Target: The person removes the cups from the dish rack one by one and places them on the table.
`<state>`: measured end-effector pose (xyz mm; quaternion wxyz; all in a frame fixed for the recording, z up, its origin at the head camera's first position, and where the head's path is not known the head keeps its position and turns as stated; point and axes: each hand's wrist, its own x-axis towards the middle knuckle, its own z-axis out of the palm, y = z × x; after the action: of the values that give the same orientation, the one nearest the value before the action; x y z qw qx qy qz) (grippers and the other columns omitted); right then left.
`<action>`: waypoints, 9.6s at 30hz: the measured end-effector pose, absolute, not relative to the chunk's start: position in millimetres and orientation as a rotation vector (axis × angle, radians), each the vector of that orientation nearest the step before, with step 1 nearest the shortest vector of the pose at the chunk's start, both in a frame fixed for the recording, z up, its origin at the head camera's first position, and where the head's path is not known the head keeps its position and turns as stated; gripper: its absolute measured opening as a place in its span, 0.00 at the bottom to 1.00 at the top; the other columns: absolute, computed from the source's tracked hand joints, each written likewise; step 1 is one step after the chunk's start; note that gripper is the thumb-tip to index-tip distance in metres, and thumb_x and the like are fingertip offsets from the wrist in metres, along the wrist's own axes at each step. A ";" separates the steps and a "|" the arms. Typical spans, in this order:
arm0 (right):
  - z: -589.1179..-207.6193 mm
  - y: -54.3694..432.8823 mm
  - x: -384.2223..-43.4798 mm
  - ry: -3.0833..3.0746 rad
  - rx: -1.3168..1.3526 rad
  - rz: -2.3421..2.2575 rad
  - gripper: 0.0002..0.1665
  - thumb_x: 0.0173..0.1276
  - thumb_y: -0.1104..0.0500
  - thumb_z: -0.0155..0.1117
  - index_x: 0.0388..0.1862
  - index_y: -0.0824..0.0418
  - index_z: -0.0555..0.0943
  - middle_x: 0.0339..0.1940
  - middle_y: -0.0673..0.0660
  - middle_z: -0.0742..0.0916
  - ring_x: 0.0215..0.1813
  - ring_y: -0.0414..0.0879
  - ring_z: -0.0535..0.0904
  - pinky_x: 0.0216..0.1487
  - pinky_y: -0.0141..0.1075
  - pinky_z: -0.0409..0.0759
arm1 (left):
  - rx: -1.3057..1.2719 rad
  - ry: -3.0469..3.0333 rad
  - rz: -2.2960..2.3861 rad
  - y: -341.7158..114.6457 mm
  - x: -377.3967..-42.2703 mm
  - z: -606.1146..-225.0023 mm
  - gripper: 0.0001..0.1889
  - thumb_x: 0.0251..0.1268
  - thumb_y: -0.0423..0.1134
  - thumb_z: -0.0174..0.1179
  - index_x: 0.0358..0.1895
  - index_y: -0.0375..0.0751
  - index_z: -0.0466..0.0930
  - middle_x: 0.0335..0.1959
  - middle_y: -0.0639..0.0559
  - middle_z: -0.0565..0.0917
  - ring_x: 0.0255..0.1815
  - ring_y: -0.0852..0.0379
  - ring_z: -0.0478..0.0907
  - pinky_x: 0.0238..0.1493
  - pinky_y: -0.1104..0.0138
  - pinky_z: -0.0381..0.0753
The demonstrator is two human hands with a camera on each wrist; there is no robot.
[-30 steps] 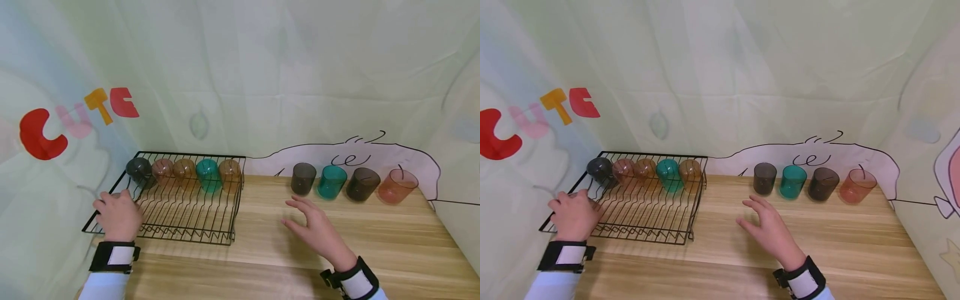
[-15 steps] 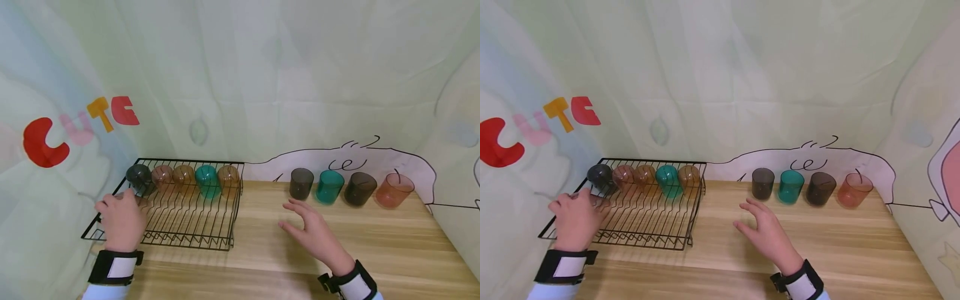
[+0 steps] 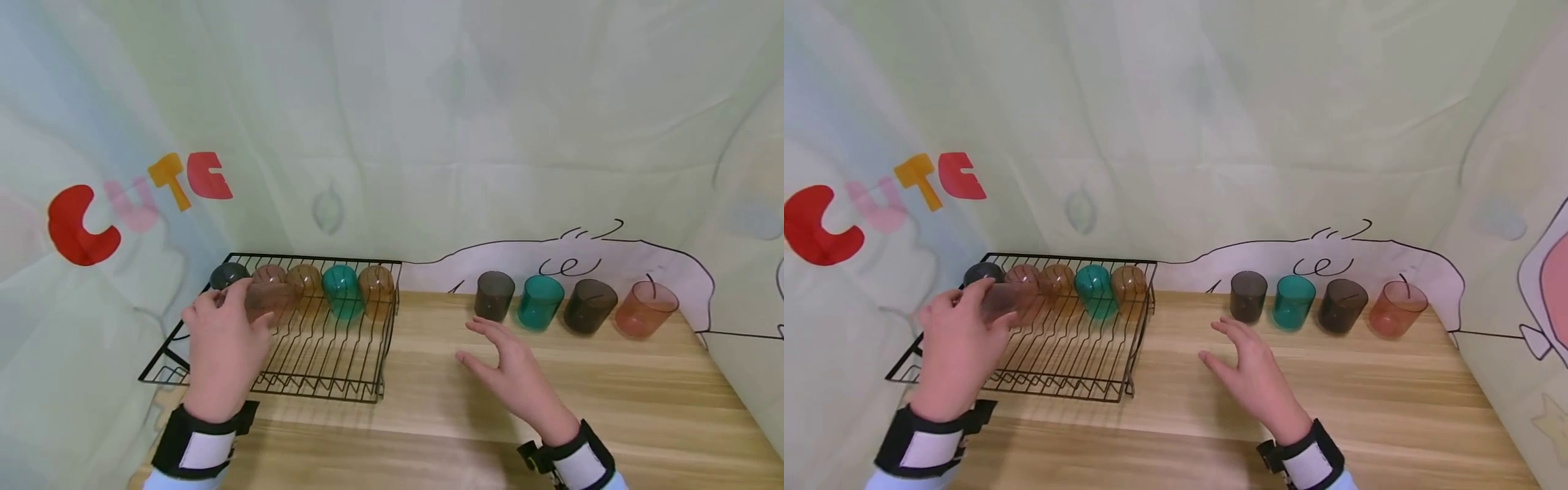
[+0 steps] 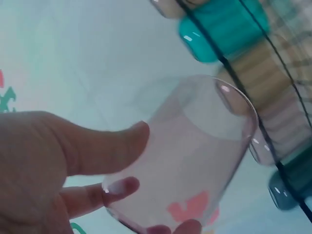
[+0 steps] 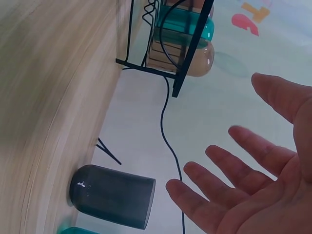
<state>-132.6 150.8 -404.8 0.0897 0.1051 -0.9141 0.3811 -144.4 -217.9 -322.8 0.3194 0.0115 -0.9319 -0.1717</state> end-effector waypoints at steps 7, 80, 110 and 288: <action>-401.3 148.2 -133.6 -2.720 0.242 1.170 0.38 0.60 0.39 0.62 0.66 0.54 0.68 0.66 0.54 0.75 0.67 0.52 0.69 0.63 0.52 0.71 | -0.037 -2.451 -0.525 -193.6 -138.7 -312.5 0.30 0.47 0.44 0.72 0.56 0.41 0.75 0.48 0.29 0.75 0.48 0.31 0.69 0.35 0.43 0.74; -363.9 110.3 -132.2 -2.514 0.242 1.750 0.31 0.68 0.45 0.56 0.65 0.58 0.67 0.63 0.57 0.76 0.65 0.53 0.72 0.58 0.47 0.76 | -0.241 -2.474 -1.683 -70.5 -151.8 -368.3 0.34 0.42 0.47 0.75 0.56 0.54 0.71 0.49 0.55 0.75 0.48 0.54 0.77 0.44 0.67 0.83; -354.2 100.2 -130.3 -2.376 0.223 1.767 0.41 0.52 0.58 0.74 0.64 0.60 0.68 0.60 0.60 0.78 0.60 0.55 0.76 0.54 0.51 0.78 | -0.288 -2.609 -1.581 -57.3 -155.1 -388.7 0.37 0.44 0.47 0.73 0.60 0.44 0.67 0.56 0.45 0.78 0.53 0.50 0.79 0.46 0.64 0.82; -413.1 145.5 -146.1 -2.669 0.272 0.994 0.33 0.56 0.46 0.70 0.59 0.57 0.76 0.65 0.59 0.74 0.66 0.57 0.69 0.63 0.53 0.70 | 0.131 -2.838 -0.322 -334.1 -257.2 -372.2 0.30 0.47 0.30 0.61 0.59 0.35 0.67 0.42 0.18 0.69 0.35 0.21 0.68 0.17 0.46 0.66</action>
<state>-146.1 145.5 -413.1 0.1396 0.0943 -0.9237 0.3441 -257.2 -334.1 -372.2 0.1405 0.0453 -0.9827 -0.1115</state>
